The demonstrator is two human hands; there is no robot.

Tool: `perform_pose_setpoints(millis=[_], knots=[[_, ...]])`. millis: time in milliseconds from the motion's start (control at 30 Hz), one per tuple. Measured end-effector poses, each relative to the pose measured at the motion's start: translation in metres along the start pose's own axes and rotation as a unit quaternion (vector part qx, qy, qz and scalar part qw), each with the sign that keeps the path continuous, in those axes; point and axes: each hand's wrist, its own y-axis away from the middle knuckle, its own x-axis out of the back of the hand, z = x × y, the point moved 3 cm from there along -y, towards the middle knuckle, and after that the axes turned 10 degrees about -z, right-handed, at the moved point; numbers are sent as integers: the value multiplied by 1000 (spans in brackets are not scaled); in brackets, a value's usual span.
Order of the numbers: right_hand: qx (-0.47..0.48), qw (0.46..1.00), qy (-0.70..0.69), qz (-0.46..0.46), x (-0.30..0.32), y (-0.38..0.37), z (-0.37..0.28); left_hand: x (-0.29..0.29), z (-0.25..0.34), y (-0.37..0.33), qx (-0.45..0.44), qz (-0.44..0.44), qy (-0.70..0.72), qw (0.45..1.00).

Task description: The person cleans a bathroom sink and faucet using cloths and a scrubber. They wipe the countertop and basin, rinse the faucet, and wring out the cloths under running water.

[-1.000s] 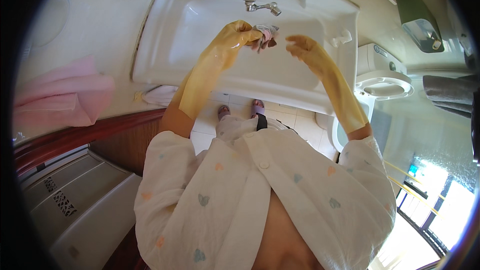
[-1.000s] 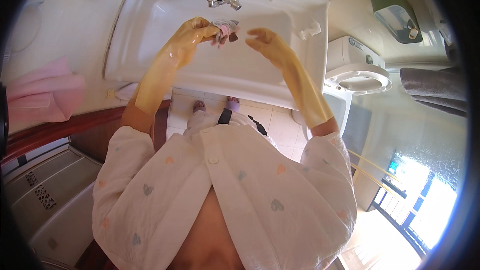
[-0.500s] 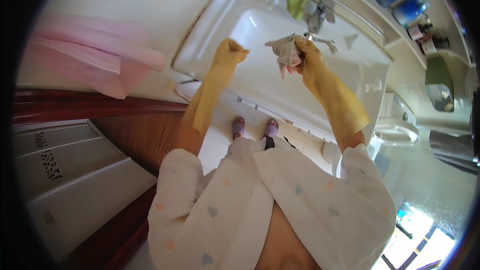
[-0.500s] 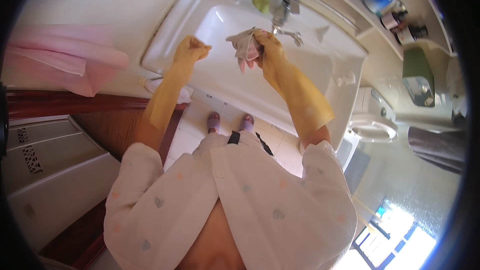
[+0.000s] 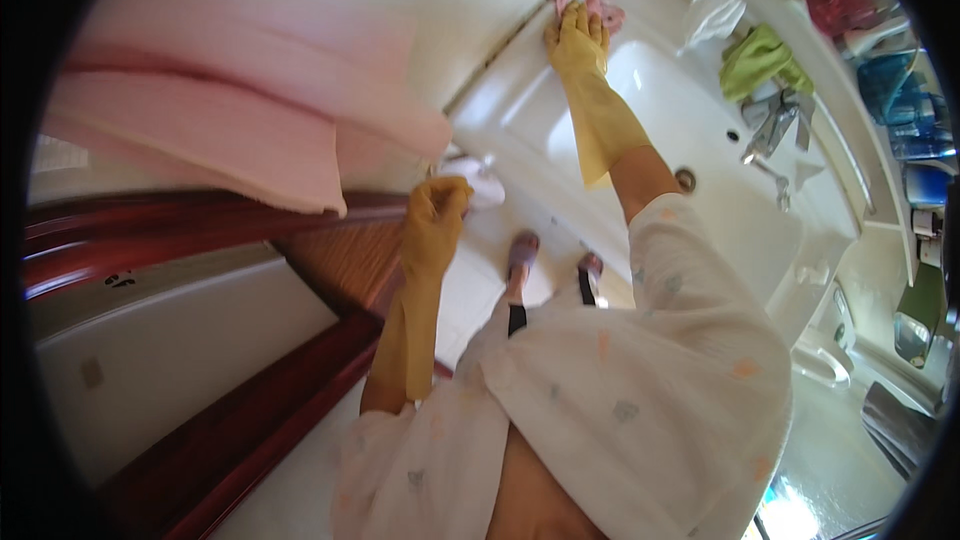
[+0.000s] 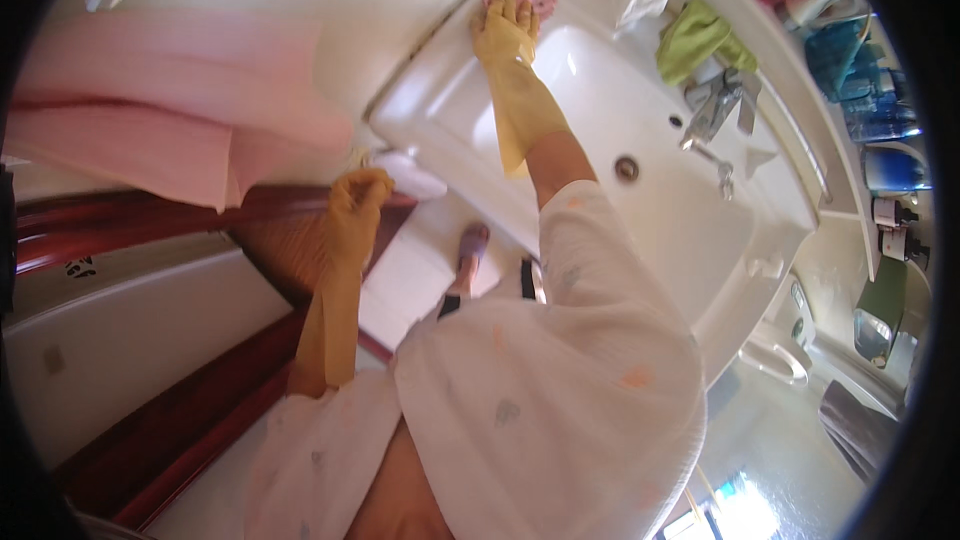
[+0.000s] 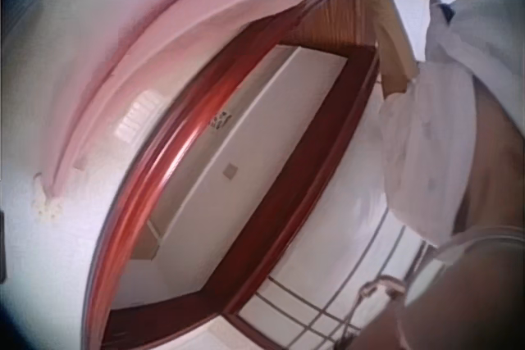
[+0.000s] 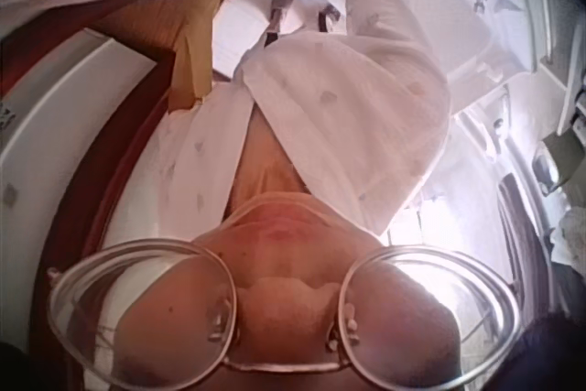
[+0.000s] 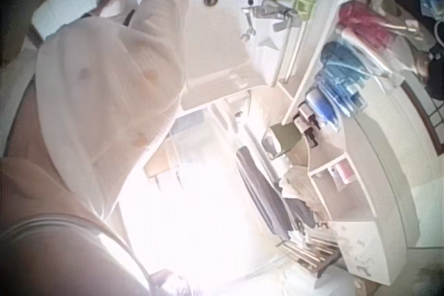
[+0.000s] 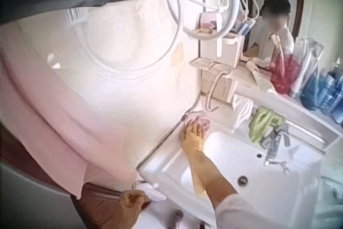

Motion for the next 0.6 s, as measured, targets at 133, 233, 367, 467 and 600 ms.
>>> perform_pose_setpoints(millis=[133, 233, 367, 467, 600], knots=[[127, 991, 27, -14, 63, 117, -97, 23, -6, 9, 40, 52, 52, 997], [204, 967, -134, -74, 79, 176, -115, 14, -5, -8, -1, 0, 64, 998], [169, 972, -128, -104, 141, 242, -62, -9, 1, -18, 16, -66, 30, 997], [1, 944, -196, -264, 201, 315, 35, -27, 0, -24, 45, -114, 17, 992], [-123, 986, -93, -68, 303, 461, 194, -72, 7, -41, -18, -204, 24, 979]])
